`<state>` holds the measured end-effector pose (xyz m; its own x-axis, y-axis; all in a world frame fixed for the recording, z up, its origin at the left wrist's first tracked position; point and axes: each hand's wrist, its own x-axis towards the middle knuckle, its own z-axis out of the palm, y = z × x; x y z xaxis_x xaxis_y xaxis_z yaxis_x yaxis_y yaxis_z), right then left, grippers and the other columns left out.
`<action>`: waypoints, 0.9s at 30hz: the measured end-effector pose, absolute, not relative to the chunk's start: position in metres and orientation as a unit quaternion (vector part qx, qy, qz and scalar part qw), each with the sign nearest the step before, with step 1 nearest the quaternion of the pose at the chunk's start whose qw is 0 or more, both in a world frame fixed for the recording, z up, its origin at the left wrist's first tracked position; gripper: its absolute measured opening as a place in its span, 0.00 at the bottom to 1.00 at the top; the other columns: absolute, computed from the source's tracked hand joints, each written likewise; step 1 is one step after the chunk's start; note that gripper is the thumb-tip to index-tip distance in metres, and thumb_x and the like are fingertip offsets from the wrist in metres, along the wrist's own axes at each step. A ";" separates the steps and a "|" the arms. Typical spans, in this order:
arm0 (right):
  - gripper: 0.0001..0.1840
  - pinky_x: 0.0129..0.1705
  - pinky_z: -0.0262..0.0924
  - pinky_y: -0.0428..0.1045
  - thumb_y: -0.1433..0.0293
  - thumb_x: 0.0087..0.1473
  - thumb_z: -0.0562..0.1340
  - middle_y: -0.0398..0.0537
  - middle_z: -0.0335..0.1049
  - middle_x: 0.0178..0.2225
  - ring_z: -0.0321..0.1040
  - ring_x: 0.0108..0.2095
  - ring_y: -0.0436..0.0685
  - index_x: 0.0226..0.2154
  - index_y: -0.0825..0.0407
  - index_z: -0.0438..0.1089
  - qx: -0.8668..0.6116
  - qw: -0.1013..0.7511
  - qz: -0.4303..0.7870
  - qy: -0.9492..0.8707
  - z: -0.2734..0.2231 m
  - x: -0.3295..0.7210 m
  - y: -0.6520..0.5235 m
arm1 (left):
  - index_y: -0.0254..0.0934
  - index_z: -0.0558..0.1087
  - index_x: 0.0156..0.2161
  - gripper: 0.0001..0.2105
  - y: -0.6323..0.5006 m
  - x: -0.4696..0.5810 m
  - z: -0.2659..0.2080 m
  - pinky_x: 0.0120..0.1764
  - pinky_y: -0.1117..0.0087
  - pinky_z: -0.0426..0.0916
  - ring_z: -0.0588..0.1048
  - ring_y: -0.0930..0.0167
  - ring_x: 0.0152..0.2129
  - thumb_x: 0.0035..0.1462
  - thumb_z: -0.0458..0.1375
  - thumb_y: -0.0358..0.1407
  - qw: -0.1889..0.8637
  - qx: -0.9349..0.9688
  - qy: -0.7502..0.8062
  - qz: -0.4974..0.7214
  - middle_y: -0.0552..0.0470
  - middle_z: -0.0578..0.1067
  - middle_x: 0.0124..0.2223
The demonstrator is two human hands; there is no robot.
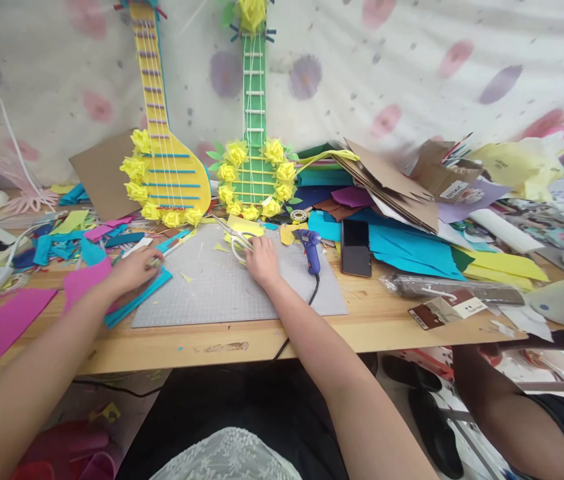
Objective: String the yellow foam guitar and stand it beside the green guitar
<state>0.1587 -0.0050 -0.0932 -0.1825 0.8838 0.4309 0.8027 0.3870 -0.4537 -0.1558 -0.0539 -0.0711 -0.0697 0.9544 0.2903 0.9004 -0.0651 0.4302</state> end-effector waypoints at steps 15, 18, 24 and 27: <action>0.14 0.48 0.53 0.56 0.69 0.53 0.54 0.57 0.65 0.41 0.59 0.44 0.61 0.41 0.57 0.65 -0.591 0.386 0.075 -0.704 -0.102 0.170 -0.001 | 0.38 0.64 0.26 0.06 -0.049 -0.192 -0.053 0.32 0.65 0.62 0.65 0.67 0.26 0.42 0.51 0.25 -0.030 0.531 0.824 0.196 0.53 0.66 0.25; 0.14 0.48 0.53 0.56 0.68 0.52 0.54 0.59 0.65 0.41 0.60 0.45 0.61 0.41 0.58 0.65 -0.602 0.395 0.073 -0.690 -0.101 0.170 -0.003 | 0.37 0.66 0.26 0.06 -0.049 -0.190 -0.052 0.40 0.59 0.62 0.66 0.64 0.33 0.40 0.53 0.24 -0.085 0.557 0.800 0.207 0.50 0.66 0.27; 0.14 0.42 0.56 0.54 0.62 0.50 0.55 0.53 0.68 0.36 0.64 0.39 0.59 0.36 0.54 0.67 -0.633 0.390 0.108 -0.660 -0.094 0.174 -0.006 | 0.38 0.70 0.30 0.07 -0.044 -0.146 -0.052 0.49 0.54 0.58 0.64 0.60 0.44 0.45 0.53 0.27 -0.118 0.641 0.694 0.306 0.46 0.70 0.38; 0.13 0.40 0.57 0.52 0.63 0.49 0.56 0.52 0.68 0.34 0.64 0.38 0.58 0.35 0.53 0.67 -0.644 0.383 0.120 -0.652 -0.091 0.175 -0.007 | 0.38 0.70 0.38 0.10 -0.041 -0.112 -0.062 0.51 0.56 0.58 0.66 0.61 0.46 0.47 0.53 0.29 -0.066 0.713 0.629 0.304 0.46 0.71 0.43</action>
<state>0.1748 -0.0069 -0.0906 0.1211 0.9309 0.3446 0.7472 0.1430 -0.6490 -0.1119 -0.0409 -0.0620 0.0241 0.8562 0.5161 0.9362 -0.2005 0.2888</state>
